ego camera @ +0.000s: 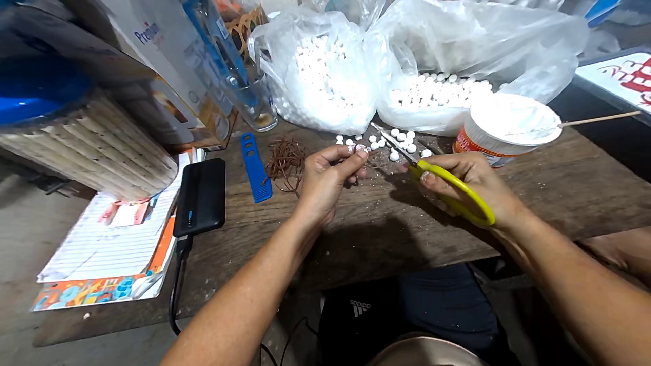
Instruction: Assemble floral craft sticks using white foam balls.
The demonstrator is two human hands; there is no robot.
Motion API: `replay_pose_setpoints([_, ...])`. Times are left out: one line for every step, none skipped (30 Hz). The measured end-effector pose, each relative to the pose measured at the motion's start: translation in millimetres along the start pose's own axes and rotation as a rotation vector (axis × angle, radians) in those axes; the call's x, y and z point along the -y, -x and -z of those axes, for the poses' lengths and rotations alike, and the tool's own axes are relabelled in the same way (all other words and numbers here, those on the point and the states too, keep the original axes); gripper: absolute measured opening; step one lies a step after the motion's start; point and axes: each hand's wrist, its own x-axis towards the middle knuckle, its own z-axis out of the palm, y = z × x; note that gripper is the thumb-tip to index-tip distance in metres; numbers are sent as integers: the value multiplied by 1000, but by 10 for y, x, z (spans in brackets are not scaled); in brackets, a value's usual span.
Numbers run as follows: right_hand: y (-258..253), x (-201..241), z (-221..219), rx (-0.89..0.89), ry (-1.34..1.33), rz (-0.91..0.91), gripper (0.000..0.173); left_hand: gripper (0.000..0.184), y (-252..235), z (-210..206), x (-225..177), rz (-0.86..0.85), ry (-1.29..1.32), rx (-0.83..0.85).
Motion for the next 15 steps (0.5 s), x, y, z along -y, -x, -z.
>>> replay_pose_setpoints([2, -7, 3, 0, 24, 8, 18, 18, -3, 3, -3, 7, 6, -18])
replay_pose_setpoints([3, -16, 6, 8, 52, 2, 22, 17, -4, 5, -7, 14, 13, -35])
replay_pose_setpoints([7, -23, 4, 20, 79, -10, 27, 17, -5, 6, -10, 18, 17, -49])
replay_pose_setpoints([12, -26, -6, 26, 101, -16, 32, 18, -5, 3, -13, 21, 23, -63])
replay_pose_setpoints([18, -25, -14, 28, 115, -23, 37, 18, -8, -1, -14, 22, 30, -74])
replay_pose_setpoints([22, -21, -22, 24, 131, -28, 39, 19, -10, -5, -16, 20, 36, -81])
replay_pose_setpoints([25, -18, -27, 21, 147, -31, 40, 19, -9, -9, -15, 18, 37, -86])
replay_pose_setpoints([26, -16, -32, 20, 158, -33, 40, 18, -6, -11, -17, 15, 42, -89])
replay_pose_setpoints([25, -16, -33, 23, 162, -33, 41, 18, -4, -11, -18, 9, 48, -90])
replay_pose_setpoints([22, -17, -35, 25, 160, -32, 42, 18, -5, -12, -18, 2, 50, -92])
replay_pose_setpoints([20, -18, -35, 29, 157, -32, 42, 18, -6, -12, -13, -6, 52, -93])
replay_pose_setpoints([19, -16, -37, 33, 155, -36, 41, 18, -7, -9, -4, -13, 54, -91])
replay_pose_setpoints([16, -14, -38, 36, 154, -40, 41, 18, -7, -8, 2, -19, 51, -91])
replay_pose_setpoints([13, -12, -39, 41, 151, -40, 40, 18, -6, -7, 3, -24, 49, -91])
replay_pose_setpoints([9, -11, -39, 46, 148, -38, 39, 18, -3, -8, 1, -29, 43, -91])
